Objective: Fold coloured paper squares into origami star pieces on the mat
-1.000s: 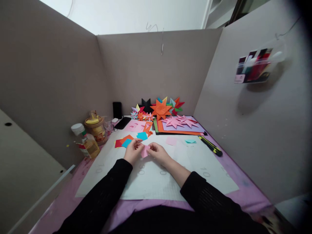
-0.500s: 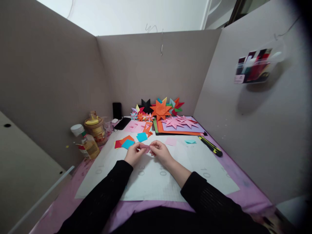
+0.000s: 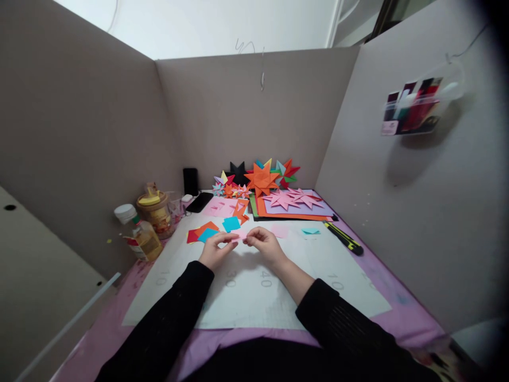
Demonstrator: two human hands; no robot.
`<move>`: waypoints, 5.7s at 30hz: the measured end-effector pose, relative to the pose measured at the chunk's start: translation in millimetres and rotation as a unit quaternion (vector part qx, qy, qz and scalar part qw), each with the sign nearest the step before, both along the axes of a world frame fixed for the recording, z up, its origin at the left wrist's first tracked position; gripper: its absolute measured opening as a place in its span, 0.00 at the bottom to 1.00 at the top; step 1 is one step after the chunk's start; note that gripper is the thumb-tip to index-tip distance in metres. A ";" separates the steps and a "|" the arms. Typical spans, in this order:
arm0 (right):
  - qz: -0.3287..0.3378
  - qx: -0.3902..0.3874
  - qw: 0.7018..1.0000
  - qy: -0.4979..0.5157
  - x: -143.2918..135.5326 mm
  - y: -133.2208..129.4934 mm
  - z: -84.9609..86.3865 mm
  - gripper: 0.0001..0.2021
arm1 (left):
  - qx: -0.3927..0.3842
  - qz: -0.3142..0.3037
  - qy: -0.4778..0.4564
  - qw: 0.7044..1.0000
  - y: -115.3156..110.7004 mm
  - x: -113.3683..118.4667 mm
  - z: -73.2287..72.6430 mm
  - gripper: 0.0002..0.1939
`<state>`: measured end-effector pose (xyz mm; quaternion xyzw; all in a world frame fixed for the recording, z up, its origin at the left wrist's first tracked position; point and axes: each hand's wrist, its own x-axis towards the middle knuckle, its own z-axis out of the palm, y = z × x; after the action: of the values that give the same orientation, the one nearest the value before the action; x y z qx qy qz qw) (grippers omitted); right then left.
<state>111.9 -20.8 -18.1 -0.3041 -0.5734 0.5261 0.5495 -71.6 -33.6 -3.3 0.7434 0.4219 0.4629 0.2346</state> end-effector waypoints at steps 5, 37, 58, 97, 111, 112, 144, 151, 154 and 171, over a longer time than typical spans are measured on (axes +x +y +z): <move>-0.008 -0.003 1.000 0.014 -1.3 -1.7 0.9 0.08 | -0.027 0.022 -0.043 0.998 -1.9 3.4 -6.6 0.08; -0.122 0.122 0.976 -0.135 -11.5 -17.3 -2.6 0.03 | -0.110 0.056 -0.110 0.986 -8.3 20.0 -0.7 0.12; -0.101 0.092 0.984 -0.112 -11.4 -11.9 -3.9 0.06 | -0.022 0.034 0.037 0.998 -7.1 16.5 -3.0 0.10; -0.070 0.063 0.986 -0.134 -10.3 -9.8 -4.8 0.04 | -0.063 0.025 0.039 0.997 -3.7 20.2 -9.5 0.12; -0.099 -0.014 0.994 -0.035 3.9 1.6 -0.8 0.09 | -0.039 0.052 0.055 0.996 -4.0 21.4 -7.5 0.12; -0.082 -0.012 0.996 -0.039 -0.3 -2.1 -1.1 0.09 | -0.042 0.043 0.067 0.996 -5.2 22.3 -7.2 0.11; 0.077 -0.059 0.994 0.045 -5.0 1.2 -14.9 0.11 | -0.376 -0.181 -0.281 0.864 -12.8 23.5 1.4 0.18; 0.061 -0.016 0.998 -0.031 -7.6 -2.7 -14.4 0.12 | -0.330 -0.170 -0.267 0.889 -13.8 28.0 -1.5 0.23; 0.025 0.007 0.998 -0.064 -6.8 -4.0 -12.0 0.11 | -0.295 -0.104 -0.257 0.914 -9.9 27.1 -3.6 0.23; -0.105 0.033 0.984 -0.137 -3.4 -6.7 -6.3 0.06 | -0.295 -0.038 -0.220 0.929 -5.3 22.9 -5.1 0.13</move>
<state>108.6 -27.5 -24.4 -0.4133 -0.6255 0.3997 0.5274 -48.7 -38.8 -8.4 0.5355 0.4487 0.4604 0.5477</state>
